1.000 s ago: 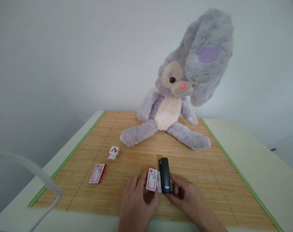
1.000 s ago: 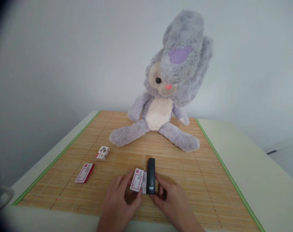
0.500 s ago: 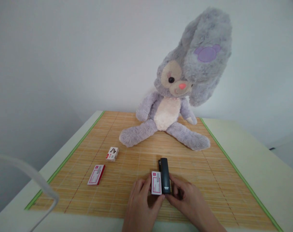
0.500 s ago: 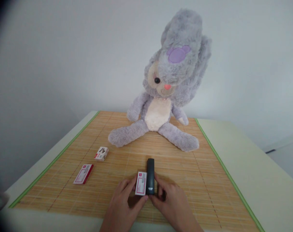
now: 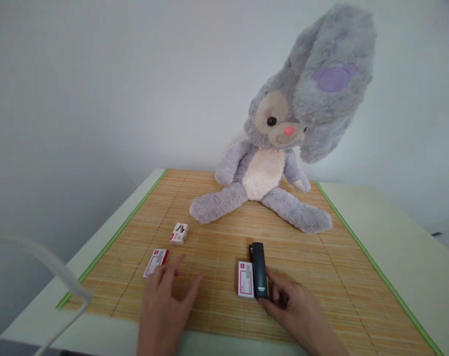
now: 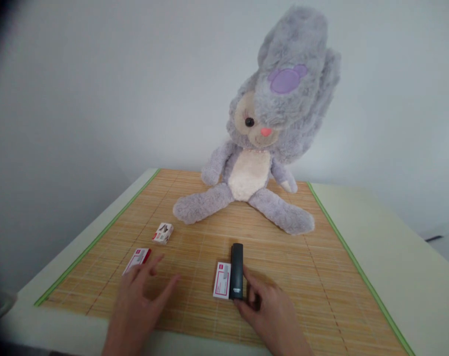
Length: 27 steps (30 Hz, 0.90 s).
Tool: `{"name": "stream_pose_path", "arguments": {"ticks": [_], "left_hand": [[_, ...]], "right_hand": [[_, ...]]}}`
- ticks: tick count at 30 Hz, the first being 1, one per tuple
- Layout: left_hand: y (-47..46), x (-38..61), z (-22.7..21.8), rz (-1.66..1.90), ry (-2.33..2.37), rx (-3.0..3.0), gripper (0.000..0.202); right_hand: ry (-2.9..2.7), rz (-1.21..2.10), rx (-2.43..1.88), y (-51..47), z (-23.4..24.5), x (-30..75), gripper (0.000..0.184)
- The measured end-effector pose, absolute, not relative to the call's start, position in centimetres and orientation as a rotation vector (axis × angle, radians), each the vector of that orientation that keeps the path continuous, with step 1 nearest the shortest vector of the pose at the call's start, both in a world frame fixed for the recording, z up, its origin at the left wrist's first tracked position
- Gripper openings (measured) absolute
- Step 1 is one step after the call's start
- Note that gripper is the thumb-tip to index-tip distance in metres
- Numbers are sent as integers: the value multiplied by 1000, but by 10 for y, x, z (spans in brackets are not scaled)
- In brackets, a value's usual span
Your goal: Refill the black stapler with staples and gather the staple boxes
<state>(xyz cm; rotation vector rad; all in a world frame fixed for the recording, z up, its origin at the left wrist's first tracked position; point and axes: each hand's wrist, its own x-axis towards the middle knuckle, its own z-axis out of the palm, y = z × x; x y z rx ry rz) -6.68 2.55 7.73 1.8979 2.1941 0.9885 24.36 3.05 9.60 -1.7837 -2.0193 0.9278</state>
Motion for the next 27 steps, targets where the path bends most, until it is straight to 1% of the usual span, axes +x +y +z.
{"name": "stream_pose_path", "arguments": {"ticks": [3, 5, 7, 9, 12, 15, 18, 21, 27], "left_hand": [[31, -116, 77, 949, 2526, 1768, 73], [31, -138, 73, 847, 2593, 1701, 76], [31, -149, 69, 778, 2558, 1674, 70], [29, -148, 68, 784, 2507, 1651, 61], [25, -123, 73, 916, 2432, 1584, 54], [19, -77, 82, 1072, 2240, 1574, 51], [14, -25, 89, 1142, 2000, 1721, 39], [11, 13, 91, 1187, 1870, 1810, 29], [6, 38, 89, 1153, 1888, 1852, 29]], "right_hand": [[-2030, 936, -1788, 30, 95, 244, 64], [-2034, 933, -1797, 30, 95, 244, 65], [-2046, 930, -1809, 29, 94, 244, 64], [-2055, 918, -1819, 29, 94, 244, 64], [-2044, 908, -1827, 29, 93, 243, 65], [-2029, 916, -1816, 28, 94, 241, 66], [-2021, 902, -1814, 28, 95, 239, 65], [-2015, 893, -1836, 28, 95, 238, 65], [-2025, 875, -1825, 26, 96, 237, 65]]}}
